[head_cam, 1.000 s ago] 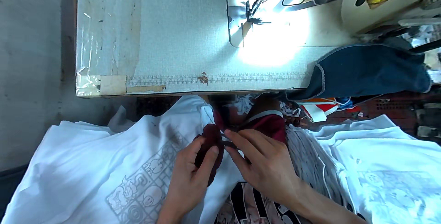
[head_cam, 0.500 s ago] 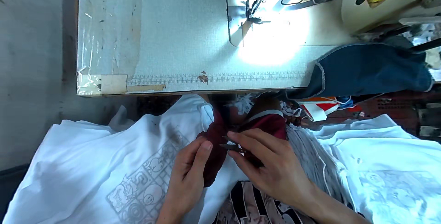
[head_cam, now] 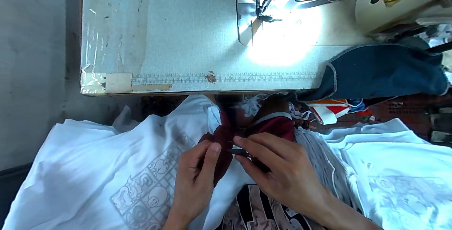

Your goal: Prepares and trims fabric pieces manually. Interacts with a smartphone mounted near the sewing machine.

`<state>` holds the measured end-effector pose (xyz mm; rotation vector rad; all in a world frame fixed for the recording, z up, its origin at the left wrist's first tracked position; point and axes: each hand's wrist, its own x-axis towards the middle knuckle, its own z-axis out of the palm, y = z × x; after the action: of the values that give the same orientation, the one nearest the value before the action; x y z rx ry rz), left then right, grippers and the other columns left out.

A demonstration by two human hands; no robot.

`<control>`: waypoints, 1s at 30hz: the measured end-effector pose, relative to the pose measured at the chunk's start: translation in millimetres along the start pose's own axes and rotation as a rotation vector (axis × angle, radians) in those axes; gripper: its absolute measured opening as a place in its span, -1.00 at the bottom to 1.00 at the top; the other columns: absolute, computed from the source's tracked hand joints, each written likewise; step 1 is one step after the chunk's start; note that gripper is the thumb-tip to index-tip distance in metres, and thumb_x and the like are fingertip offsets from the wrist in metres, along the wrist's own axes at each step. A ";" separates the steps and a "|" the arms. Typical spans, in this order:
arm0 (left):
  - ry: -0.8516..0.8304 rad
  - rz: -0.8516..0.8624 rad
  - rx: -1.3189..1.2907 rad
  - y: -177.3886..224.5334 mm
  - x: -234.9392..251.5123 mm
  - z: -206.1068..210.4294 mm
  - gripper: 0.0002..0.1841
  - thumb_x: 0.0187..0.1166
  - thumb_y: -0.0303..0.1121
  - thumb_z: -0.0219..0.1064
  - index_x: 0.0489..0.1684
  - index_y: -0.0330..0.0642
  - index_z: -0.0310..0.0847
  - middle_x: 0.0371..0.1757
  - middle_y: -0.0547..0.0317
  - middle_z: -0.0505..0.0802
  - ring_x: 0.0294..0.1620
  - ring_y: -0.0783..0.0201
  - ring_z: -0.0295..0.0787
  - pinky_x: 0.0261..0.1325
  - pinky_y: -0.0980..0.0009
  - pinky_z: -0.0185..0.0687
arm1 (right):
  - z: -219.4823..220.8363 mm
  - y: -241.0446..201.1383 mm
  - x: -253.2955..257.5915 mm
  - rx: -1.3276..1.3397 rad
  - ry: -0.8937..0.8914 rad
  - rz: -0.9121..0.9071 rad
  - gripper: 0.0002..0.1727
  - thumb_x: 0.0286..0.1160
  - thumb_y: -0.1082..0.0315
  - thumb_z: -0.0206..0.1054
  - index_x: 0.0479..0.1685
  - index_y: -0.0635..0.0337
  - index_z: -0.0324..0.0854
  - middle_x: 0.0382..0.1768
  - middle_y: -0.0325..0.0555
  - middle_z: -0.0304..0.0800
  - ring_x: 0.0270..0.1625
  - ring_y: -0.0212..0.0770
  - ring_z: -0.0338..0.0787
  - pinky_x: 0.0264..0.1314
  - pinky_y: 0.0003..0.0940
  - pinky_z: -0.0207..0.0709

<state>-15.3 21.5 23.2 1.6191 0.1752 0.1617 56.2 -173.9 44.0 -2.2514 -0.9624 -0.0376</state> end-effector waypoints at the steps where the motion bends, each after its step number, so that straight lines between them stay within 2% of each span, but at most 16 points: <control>1: 0.000 -0.002 0.010 0.1 0.0 -0.1 -0.66 0.83 -0.32 0.08 -0.42 -0.15 0.65 -0.54 0.46 0.60 -0.52 0.69 0.47 -0.44 0.75 0.38 | -0.6 -0.5 0.1 -0.009 -0.003 0.000 -0.67 0.63 0.15 0.37 0.26 0.00 0.80 -0.16 -0.17 0.85 -0.18 -0.34 0.78 -0.24 -0.48 0.59; 21: 0.035 0.080 0.264 -1.7 -1.1 7.6 -0.62 0.81 -0.27 0.09 -0.47 -0.18 0.65 -0.56 0.41 0.60 -0.53 0.67 0.46 -0.49 0.73 0.34 | -4.9 -3.9 -1.4 -0.116 -0.049 0.001 -0.67 0.66 0.14 0.31 0.27 -0.02 0.80 -0.19 -0.17 0.84 -0.22 -0.27 0.78 -0.31 -0.42 0.57; 23: 0.056 0.044 0.223 0.0 -1.4 8.6 -0.63 0.82 -0.29 0.08 -0.45 -0.17 0.65 -0.57 0.44 0.59 -0.55 0.69 0.45 -0.50 0.75 0.34 | 1.7 -0.3 -2.3 -0.012 -0.024 0.023 -0.67 0.65 0.15 0.34 0.27 0.01 0.80 -0.17 -0.16 0.84 -0.21 -0.33 0.77 -0.28 -0.49 0.59; 26: 0.073 -0.024 0.080 1.6 -0.3 8.1 -0.67 0.83 -0.33 0.07 -0.36 -0.16 0.69 -0.53 0.48 0.65 -0.51 0.70 0.54 -0.42 0.76 0.46 | 17.4 9.5 -4.5 0.290 0.024 0.074 -0.65 0.62 0.19 0.42 0.27 0.14 0.78 -0.10 -0.13 0.83 -0.14 -0.47 0.75 -0.13 -0.65 0.64; 28: 0.077 -0.058 0.001 1.9 -0.7 8.1 -0.67 0.84 -0.33 0.06 -0.34 -0.14 0.70 -0.50 0.47 0.68 -0.47 0.66 0.59 -0.36 0.72 0.53 | 25.7 12.0 -5.6 0.438 0.057 0.091 -0.64 0.60 0.25 0.45 0.27 0.20 0.76 -0.07 -0.11 0.83 -0.07 -0.50 0.76 -0.04 -0.68 0.66; 30: 0.084 -0.062 -0.061 3.5 0.8 8.8 -0.67 0.84 -0.33 0.06 -0.32 -0.14 0.72 -0.47 0.45 0.72 -0.43 0.64 0.64 -0.30 0.70 0.58 | 29.8 11.6 -5.0 0.554 0.079 0.115 -0.64 0.57 0.28 0.46 0.27 0.24 0.75 -0.07 -0.14 0.82 -0.08 -0.52 0.74 -0.05 -0.70 0.65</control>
<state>-12.6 12.9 26.2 1.5449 0.2826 0.1857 53.4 -165.0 13.0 -1.7727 -0.6937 0.1699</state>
